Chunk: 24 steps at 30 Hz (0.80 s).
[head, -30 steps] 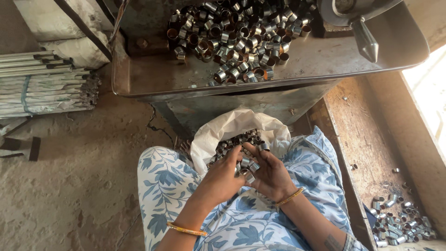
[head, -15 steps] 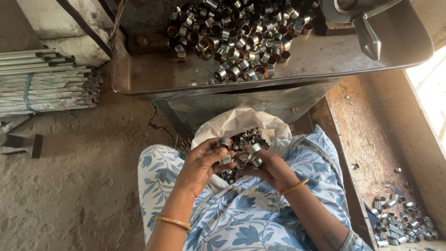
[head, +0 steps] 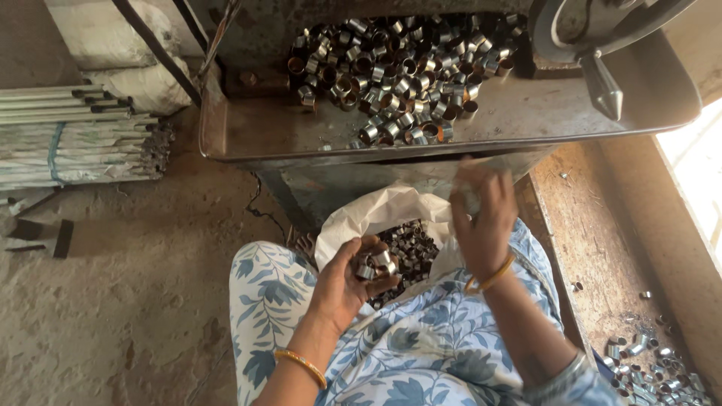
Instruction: The person sits on the floor and repeatedly picks small cylindrical metal parts from a white sack, places them into a metal tray, and occasionally moves them around within the tray. The task involves continuous handling of the parts without using any tools.
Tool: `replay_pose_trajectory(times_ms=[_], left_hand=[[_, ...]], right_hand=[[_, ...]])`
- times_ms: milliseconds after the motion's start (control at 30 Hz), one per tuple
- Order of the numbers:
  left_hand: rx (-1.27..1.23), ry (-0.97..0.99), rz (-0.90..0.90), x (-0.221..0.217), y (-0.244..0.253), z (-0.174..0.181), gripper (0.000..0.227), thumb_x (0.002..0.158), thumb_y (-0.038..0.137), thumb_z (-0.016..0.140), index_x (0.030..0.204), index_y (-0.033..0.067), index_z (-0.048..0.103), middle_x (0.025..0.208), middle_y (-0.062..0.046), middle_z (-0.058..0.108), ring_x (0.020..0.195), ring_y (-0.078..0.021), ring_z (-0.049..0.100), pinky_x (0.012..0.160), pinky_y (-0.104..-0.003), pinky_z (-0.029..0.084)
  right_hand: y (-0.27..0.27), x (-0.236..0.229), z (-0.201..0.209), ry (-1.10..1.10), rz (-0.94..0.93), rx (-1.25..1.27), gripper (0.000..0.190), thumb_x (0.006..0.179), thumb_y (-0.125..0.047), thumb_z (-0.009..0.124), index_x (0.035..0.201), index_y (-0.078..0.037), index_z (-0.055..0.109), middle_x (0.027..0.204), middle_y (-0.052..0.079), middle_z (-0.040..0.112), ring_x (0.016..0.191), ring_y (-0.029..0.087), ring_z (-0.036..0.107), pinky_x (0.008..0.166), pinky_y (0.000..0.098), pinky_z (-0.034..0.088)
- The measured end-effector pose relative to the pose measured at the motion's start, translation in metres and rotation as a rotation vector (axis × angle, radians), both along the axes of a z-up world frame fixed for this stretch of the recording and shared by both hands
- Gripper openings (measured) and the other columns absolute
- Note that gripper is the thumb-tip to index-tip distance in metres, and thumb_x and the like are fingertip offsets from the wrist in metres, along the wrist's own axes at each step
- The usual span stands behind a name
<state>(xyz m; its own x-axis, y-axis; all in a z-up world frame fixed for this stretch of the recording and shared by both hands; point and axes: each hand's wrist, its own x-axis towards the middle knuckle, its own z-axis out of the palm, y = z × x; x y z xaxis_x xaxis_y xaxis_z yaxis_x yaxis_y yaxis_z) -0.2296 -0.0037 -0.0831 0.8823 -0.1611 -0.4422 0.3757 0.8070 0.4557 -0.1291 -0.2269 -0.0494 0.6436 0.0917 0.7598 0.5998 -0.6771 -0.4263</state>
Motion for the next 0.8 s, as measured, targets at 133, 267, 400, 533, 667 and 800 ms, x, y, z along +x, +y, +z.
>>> replay_pose_trajectory(times_ms=[133, 267, 400, 533, 667, 800], left_hand=[[-0.070, 0.056, -0.016, -0.003, -0.005, -0.006, 0.036, 0.094, 0.034, 0.062, 0.112, 0.0030, 0.065, 0.107, -0.012, 0.070, 0.097, -0.0293, 0.072, 0.078, -0.052, 0.067], [-0.127, 0.102, -0.023, -0.010, -0.016, -0.017, 0.036, 0.096, 0.034, 0.063, 0.111, 0.0019, 0.065, 0.105, -0.012, 0.068, 0.092, -0.0303, 0.067, 0.082, -0.058, 0.066], [-0.129, 0.062, -0.043, -0.015, -0.013, -0.026, 0.033, 0.095, 0.031, 0.061, 0.107, 0.0002, 0.064, 0.099, -0.013, 0.068, 0.092, -0.0324, 0.071, 0.079, -0.057, 0.067], [-0.145, 0.098, -0.041, -0.011, -0.012, -0.030, 0.031, 0.095, 0.029, 0.061, 0.107, -0.0001, 0.063, 0.099, -0.018, 0.068, 0.092, -0.0342, 0.072, 0.081, -0.056, 0.066], [-0.131, 0.087, -0.043, -0.004, -0.013, -0.017, 0.030, 0.095, 0.029, 0.060, 0.106, 0.0015, 0.064, 0.103, -0.017, 0.069, 0.092, -0.0344, 0.072, 0.080, -0.056, 0.065], [-0.123, 0.049, -0.051, -0.003, -0.011, -0.001, 0.032, 0.094, 0.032, 0.059, 0.104, 0.0019, 0.064, 0.102, -0.014, 0.069, 0.090, -0.0327, 0.071, 0.080, -0.057, 0.066]], right_hand=[[-0.016, 0.092, 0.047, 0.300, -0.016, -0.168, 0.058, 0.098, -0.044, 0.078, 0.135, -0.005, 0.057, 0.135, 0.019, 0.060, 0.123, 0.036, 0.063, 0.106, 0.0489, 0.054], [0.009, 0.166, 0.071, 0.722, -0.153, -0.655, 0.121, 0.075, -0.075, 0.074, 0.155, -0.004, 0.018, 0.157, 0.036, 0.017, 0.143, 0.059, 0.024, 0.110, 0.0670, 0.031], [0.040, 0.173, 0.074, 1.090, -0.141, -0.884, 0.119, 0.077, -0.082, 0.063, 0.166, -0.024, 0.011, 0.166, 0.030, 0.005, 0.150, 0.054, 0.017, 0.120, 0.0607, 0.031], [0.041, 0.175, 0.051, 0.939, 0.010, -0.814, 0.115, 0.082, -0.082, 0.061, 0.163, -0.012, 0.017, 0.164, 0.027, 0.010, 0.152, 0.049, 0.014, 0.118, 0.0565, 0.029], [0.035, 0.180, 0.039, 1.055, -0.169, -0.635, 0.097, 0.082, -0.069, 0.070, 0.152, -0.009, 0.041, 0.151, 0.030, 0.041, 0.134, 0.042, 0.053, 0.113, 0.0443, 0.047], [0.010, 0.188, 0.051, 1.006, -0.159, -0.296, 0.051, 0.085, -0.042, 0.080, 0.124, -0.010, 0.069, 0.135, 0.015, 0.063, 0.118, 0.029, 0.064, 0.105, 0.0405, 0.052]])
